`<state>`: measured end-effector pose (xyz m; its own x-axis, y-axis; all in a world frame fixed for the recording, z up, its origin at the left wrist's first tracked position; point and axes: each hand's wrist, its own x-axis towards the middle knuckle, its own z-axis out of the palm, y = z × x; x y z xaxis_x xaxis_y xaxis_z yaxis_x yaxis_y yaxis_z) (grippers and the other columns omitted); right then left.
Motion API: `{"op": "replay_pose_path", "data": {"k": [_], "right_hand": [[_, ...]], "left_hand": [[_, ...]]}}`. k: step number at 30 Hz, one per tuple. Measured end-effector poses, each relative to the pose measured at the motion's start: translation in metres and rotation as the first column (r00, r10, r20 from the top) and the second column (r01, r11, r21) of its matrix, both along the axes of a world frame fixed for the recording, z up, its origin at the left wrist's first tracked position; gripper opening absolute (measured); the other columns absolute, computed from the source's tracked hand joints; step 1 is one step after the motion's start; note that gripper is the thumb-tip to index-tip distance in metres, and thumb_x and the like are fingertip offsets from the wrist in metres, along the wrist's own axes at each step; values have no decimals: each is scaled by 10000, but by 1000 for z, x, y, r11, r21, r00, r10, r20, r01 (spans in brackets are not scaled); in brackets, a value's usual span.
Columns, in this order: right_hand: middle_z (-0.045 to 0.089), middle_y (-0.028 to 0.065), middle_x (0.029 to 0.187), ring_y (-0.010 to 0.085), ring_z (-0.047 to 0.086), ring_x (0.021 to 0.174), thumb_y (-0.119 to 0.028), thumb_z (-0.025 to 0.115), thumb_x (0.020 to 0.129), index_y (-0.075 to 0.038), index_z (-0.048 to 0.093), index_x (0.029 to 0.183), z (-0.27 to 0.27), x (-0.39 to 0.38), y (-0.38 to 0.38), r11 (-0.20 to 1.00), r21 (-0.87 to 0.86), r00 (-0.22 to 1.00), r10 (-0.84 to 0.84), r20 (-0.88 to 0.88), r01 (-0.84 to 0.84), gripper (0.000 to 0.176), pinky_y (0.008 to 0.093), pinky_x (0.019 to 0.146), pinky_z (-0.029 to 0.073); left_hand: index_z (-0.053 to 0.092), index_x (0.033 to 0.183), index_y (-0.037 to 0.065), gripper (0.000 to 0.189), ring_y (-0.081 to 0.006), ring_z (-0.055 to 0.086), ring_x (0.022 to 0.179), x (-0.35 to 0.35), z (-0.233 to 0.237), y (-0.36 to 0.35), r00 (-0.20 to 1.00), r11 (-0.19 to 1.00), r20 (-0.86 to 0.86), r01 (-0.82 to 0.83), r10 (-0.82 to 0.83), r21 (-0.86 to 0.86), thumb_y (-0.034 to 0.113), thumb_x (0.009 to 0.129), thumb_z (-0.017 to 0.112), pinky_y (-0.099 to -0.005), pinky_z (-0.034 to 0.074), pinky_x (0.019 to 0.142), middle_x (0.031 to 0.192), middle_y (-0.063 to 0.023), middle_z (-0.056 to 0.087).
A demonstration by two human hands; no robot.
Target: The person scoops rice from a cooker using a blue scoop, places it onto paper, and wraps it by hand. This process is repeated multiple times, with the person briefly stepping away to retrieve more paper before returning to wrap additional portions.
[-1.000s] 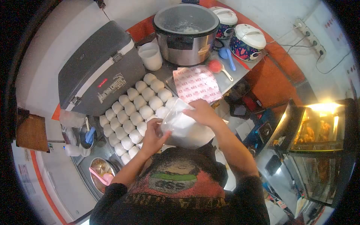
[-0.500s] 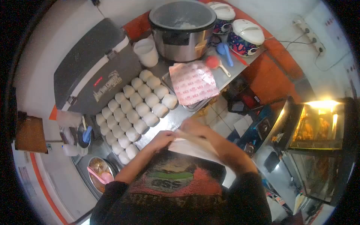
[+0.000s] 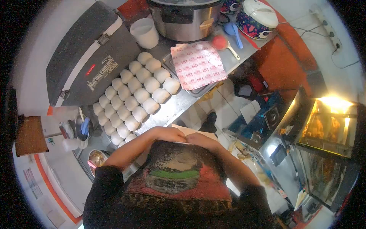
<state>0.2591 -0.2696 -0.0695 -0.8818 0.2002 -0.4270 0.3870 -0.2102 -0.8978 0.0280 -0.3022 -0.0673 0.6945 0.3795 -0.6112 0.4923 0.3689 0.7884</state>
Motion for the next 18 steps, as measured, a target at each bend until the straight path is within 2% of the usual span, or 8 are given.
{"op": "replay_pose_path", "data": {"k": [3,5,7,9,12,13,15,18], "right_hand": [[685,149,1061,211,618,995,-261,475,992,34,655,1113,53,7,-4,985,144,988,-72,-137,92,367,319,921,443],[681,154,1055,212,614,990,-266,467,995,34,650,1096,54,11,-6,980,145,977,-105,-187,133,366,323,919,440],[677,158,1044,218,610,985,-271,457,999,37,642,1064,19,12,-9,995,31,986,-87,-144,92,365,329,915,438],[675,160,1074,229,611,1003,-278,451,1000,37,634,1081,60,9,-7,965,-147,964,-237,-124,219,374,332,925,436],[665,167,1140,244,609,1051,-288,442,1002,34,625,1139,31,4,1,999,-47,1000,1,5,-1,395,334,951,429],[660,170,1165,249,607,1071,-291,440,1003,32,622,1164,10,3,1,988,28,986,147,77,-150,405,334,961,427],[648,171,1201,249,601,1095,-294,443,1002,30,613,1196,-6,6,-4,993,0,993,119,-1,-119,414,336,971,424],[638,160,1242,245,590,1128,-307,447,1006,19,611,1230,9,14,-4,997,56,995,56,-80,-52,428,340,991,416]], "left_hand": [[659,932,32,291,-126,532,765,3,30,4,998,998,40,-36,38,-50,295,957,537,-297,427,693,818,-5,587],[657,978,34,324,-95,521,782,0,32,-7,971,964,88,-203,220,-170,338,981,544,-269,432,704,853,21,588],[661,1005,40,344,-78,513,789,-3,26,-23,925,904,107,-323,364,-281,368,987,558,-254,434,703,869,34,589],[672,1012,49,349,-75,505,784,-1,4,-33,874,835,113,-404,473,-373,384,977,578,-251,432,689,865,36,587],[666,963,71,313,-70,513,774,0,39,-19,968,968,-89,-240,234,-69,377,968,600,-249,433,672,850,31,587],[665,958,74,308,-75,521,781,0,48,-11,980,984,-143,-150,136,-91,376,964,607,-253,437,680,852,22,592],[664,947,80,299,-86,536,794,1,57,4,969,988,-239,26,-62,-151,376,956,621,-262,444,695,856,6,603],[676,916,74,239,-122,544,874,3,41,-21,867,743,-120,-479,484,-467,304,938,614,-306,432,753,897,-18,609]]}}
